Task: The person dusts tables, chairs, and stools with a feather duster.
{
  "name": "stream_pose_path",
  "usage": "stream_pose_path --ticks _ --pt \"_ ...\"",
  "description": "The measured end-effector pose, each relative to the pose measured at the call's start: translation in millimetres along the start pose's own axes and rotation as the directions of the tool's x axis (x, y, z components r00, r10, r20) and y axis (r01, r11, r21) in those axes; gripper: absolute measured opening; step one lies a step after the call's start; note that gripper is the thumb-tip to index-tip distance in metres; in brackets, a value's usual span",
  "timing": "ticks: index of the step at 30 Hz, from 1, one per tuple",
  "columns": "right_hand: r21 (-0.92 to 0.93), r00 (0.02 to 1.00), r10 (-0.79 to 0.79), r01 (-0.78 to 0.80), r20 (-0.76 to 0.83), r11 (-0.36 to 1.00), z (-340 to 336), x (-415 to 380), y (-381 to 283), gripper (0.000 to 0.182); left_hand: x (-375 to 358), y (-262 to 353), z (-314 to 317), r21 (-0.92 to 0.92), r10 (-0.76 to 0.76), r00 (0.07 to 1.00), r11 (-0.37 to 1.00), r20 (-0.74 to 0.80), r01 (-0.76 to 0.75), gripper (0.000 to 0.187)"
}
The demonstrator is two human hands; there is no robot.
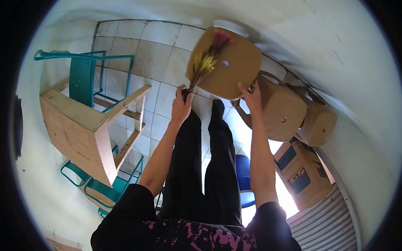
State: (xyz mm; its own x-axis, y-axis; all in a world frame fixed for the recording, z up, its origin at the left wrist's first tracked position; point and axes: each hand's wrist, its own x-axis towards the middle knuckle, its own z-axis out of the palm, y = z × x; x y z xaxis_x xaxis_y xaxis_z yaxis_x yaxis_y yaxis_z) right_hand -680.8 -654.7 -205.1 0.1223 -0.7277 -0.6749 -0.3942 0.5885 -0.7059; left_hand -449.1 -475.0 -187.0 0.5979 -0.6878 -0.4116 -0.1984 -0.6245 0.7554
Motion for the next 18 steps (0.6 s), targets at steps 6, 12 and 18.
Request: stream_pose_path --ticks 6,12,18 --pt "-0.016 0.986 -0.133 0.135 0.096 0.991 39.9 5.1 -8.9 0.081 33.7 7.5 -24.7 0.038 -0.018 0.997 0.999 0.079 0.015 0.071" --pt "0.113 0.972 -0.178 0.162 0.156 0.98 98.2 1.9 -20.2 0.077 50.6 -11.0 -60.7 0.033 -0.101 0.994 0.994 0.04 0.1 0.077" --pt "0.046 0.957 -0.227 0.222 0.182 0.974 164.4 0.6 -37.8 0.074 62.8 -28.8 -109.2 0.053 -0.178 0.984 0.982 -0.029 0.18 0.09"
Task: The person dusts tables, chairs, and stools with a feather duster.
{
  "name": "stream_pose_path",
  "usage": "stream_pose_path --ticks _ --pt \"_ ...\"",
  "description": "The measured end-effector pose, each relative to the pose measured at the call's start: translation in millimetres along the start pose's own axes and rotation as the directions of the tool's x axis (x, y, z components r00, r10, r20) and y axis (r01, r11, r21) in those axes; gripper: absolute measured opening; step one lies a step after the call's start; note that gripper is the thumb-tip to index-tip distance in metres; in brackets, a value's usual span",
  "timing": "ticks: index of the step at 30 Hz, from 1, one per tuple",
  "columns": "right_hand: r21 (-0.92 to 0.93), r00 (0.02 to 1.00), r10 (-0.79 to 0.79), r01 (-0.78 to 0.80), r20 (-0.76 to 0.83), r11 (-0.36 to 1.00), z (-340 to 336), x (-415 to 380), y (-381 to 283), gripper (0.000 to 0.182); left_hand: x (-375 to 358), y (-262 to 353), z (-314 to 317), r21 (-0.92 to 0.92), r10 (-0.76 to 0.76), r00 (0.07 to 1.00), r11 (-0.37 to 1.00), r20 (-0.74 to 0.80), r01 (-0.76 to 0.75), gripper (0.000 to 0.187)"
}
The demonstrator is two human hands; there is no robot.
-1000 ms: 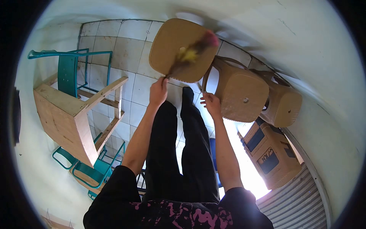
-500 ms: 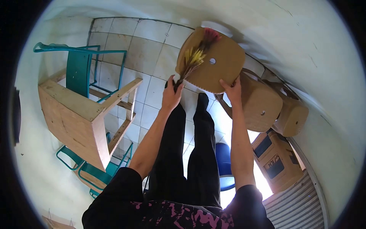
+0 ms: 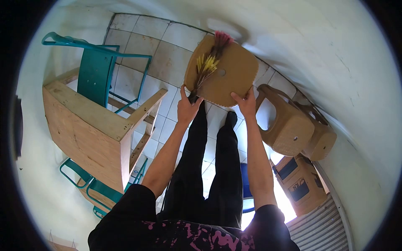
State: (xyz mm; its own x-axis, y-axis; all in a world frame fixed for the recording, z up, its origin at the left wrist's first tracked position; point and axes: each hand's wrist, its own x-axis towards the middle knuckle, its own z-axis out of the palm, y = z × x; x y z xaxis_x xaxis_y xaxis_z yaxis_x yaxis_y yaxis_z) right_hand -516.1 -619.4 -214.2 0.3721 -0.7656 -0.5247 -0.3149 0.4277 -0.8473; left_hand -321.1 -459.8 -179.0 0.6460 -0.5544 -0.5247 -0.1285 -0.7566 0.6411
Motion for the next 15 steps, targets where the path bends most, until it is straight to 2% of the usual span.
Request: stream_pose_path --ticks 5,10,13,15 --pt "-0.125 0.999 0.016 -0.012 0.03 0.992 56.5 16.2 -15.9 0.073 21.3 -17.2 -28.7 -0.054 -0.04 0.992 0.998 -0.124 0.033 0.108" --pt "-0.031 0.991 0.009 -0.004 0.135 1.0 108.4 37.2 -22.3 0.076 44.1 -21.9 -65.8 -0.09 -0.151 0.975 0.986 -0.161 0.138 0.108" --pt "-0.059 0.986 0.028 -0.019 0.164 0.998 136.8 46.3 -41.6 0.075 60.1 -30.2 -79.6 -0.143 -0.168 0.963 0.98 -0.211 0.14 0.106" --pt "-0.041 0.982 0.022 -0.014 0.188 0.999 151.5 58.1 -40.9 0.075 73.4 -36.8 -85.2 -0.19 -0.127 0.952 0.979 -0.28 0.075 0.103"
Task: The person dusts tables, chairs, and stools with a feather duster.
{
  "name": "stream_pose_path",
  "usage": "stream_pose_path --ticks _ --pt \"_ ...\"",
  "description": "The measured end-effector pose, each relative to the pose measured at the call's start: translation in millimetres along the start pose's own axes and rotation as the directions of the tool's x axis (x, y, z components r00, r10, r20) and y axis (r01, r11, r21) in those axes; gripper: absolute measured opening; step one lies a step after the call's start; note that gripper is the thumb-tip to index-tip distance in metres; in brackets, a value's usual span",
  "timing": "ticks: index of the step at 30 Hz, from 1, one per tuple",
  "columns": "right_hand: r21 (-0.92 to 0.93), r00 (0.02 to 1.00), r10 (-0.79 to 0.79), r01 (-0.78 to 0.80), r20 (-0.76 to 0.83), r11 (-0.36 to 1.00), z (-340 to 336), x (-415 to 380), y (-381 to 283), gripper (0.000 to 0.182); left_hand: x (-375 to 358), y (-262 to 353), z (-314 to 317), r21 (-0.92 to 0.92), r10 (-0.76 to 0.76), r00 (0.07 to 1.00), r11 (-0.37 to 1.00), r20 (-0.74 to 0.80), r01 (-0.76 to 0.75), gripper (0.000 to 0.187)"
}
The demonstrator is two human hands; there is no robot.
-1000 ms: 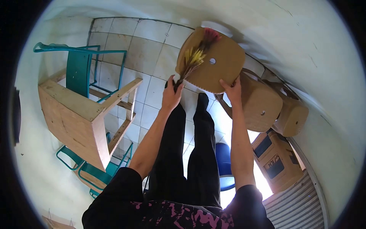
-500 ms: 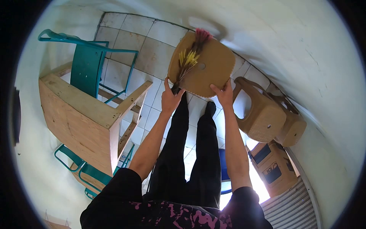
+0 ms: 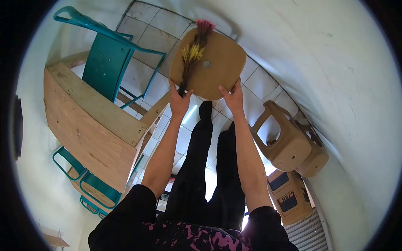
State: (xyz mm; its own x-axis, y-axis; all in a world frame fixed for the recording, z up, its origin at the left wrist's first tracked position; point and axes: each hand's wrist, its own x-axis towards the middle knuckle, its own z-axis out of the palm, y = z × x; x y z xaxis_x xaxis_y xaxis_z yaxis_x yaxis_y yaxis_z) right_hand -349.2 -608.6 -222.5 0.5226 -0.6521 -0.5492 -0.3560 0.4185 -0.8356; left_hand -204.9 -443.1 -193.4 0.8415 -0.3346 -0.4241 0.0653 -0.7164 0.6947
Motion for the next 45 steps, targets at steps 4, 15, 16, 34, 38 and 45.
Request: stream_pose_path --ticks 4,15,16,34,38,45 --pt "0.025 0.999 -0.023 0.022 0.045 0.999 23.0 22.7 -2.1 0.075 31.1 -1.3 -10.6 -0.036 0.032 0.998 0.999 -0.045 -0.034 0.099" --pt "0.038 0.993 0.114 -0.115 0.043 0.993 75.0 44.5 -34.7 0.073 106.9 -0.5 -42.7 -0.034 0.097 0.992 0.994 -0.077 -0.1 0.09" --pt "0.035 0.992 0.12 -0.121 0.037 0.992 76.5 44.9 -34.5 0.074 108.9 1.3 -44.4 -0.014 0.094 0.992 0.995 -0.078 -0.096 0.091" --pt "0.041 0.957 0.288 -0.289 0.01 0.957 -41.1 -54.6 27.4 0.053 -70.0 -15.5 4.9 -0.182 0.118 0.993 0.976 -0.013 -0.119 0.031" --pt "0.082 0.956 0.289 -0.285 -0.043 0.955 -94.9 -112.3 54.6 0.043 -129.4 -20.8 26.7 -0.197 0.104 0.977 0.978 0.186 -0.066 0.026" --pt "0.164 0.946 0.249 -0.217 -0.209 0.962 -210.5 -216.9 93.0 0.037 -208.8 -20.0 93.9 -0.151 0.138 0.898 0.985 0.418 -0.081 0.02"
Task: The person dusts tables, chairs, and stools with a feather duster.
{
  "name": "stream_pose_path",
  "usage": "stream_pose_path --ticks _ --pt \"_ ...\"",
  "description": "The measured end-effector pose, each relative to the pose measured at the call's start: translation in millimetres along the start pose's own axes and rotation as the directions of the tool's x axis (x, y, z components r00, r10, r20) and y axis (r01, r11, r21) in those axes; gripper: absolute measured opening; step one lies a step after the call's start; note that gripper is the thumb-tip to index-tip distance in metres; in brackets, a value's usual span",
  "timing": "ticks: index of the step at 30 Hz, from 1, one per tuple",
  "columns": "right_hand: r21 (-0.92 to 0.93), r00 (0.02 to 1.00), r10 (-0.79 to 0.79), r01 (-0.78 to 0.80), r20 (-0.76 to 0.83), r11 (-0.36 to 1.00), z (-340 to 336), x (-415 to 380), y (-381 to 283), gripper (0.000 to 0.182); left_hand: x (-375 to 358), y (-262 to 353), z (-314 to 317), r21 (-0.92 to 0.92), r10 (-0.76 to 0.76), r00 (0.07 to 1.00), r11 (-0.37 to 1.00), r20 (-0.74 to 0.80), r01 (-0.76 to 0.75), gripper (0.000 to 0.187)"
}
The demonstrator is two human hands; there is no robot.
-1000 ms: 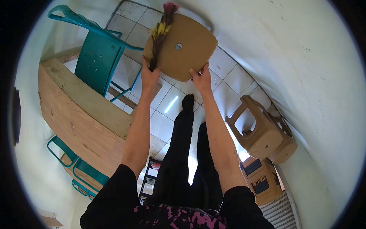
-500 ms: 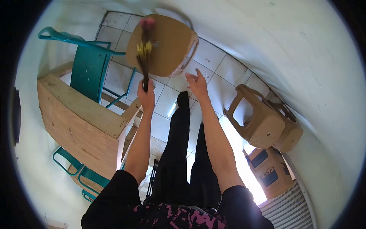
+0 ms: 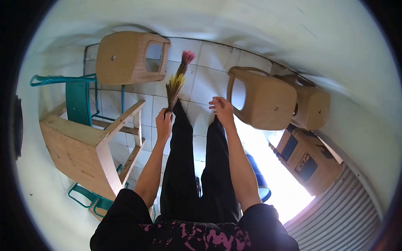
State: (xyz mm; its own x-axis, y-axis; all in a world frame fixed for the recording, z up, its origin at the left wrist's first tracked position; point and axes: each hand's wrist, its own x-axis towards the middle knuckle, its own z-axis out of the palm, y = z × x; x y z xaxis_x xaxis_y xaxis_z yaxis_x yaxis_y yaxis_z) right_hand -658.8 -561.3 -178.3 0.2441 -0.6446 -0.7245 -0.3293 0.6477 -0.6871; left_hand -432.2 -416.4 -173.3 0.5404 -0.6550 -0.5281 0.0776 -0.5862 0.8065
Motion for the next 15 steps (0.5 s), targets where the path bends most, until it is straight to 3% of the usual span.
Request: stream_pose_path --ticks 5,7,10,12,14,15 --pt "0.06 0.96 -0.079 0.098 -0.268 0.993 -124.5 -35.2 30.6 0.034 -22.5 -4.3 87.5 -0.019 0.033 0.988 0.999 0.153 -0.031 0.022" --pt "-0.053 0.895 -0.162 0.154 -0.416 0.987 -180.7 -39.6 57.5 0.033 -32.7 -3.0 124.1 -0.077 -0.002 0.969 0.997 0.246 0.022 0.019" --pt "-0.273 0.723 -0.36 0.241 -0.59 0.931 -254.1 -48.1 78.3 0.04 -50.3 10.0 175.5 -0.03 0.049 0.926 0.999 0.374 -0.041 0.019" --pt "-0.528 0.561 -0.451 0.028 -0.694 0.849 -297.4 -47.0 88.9 0.057 -62.3 15.0 208.4 -0.036 0.071 0.905 0.997 0.42 -0.062 0.019" --pt "-0.689 0.5 -0.594 -0.007 -0.63 0.724 -336.6 -38.3 117.8 0.071 -69.5 13.0 236.2 -0.073 0.104 0.881 0.994 0.461 -0.08 0.02" --pt "-0.658 0.55 -0.524 -0.064 -0.651 0.75 -354.3 -29.4 138.2 0.079 -74.7 18.9 247.1 -0.048 0.092 0.88 0.996 0.467 -0.079 0.021"
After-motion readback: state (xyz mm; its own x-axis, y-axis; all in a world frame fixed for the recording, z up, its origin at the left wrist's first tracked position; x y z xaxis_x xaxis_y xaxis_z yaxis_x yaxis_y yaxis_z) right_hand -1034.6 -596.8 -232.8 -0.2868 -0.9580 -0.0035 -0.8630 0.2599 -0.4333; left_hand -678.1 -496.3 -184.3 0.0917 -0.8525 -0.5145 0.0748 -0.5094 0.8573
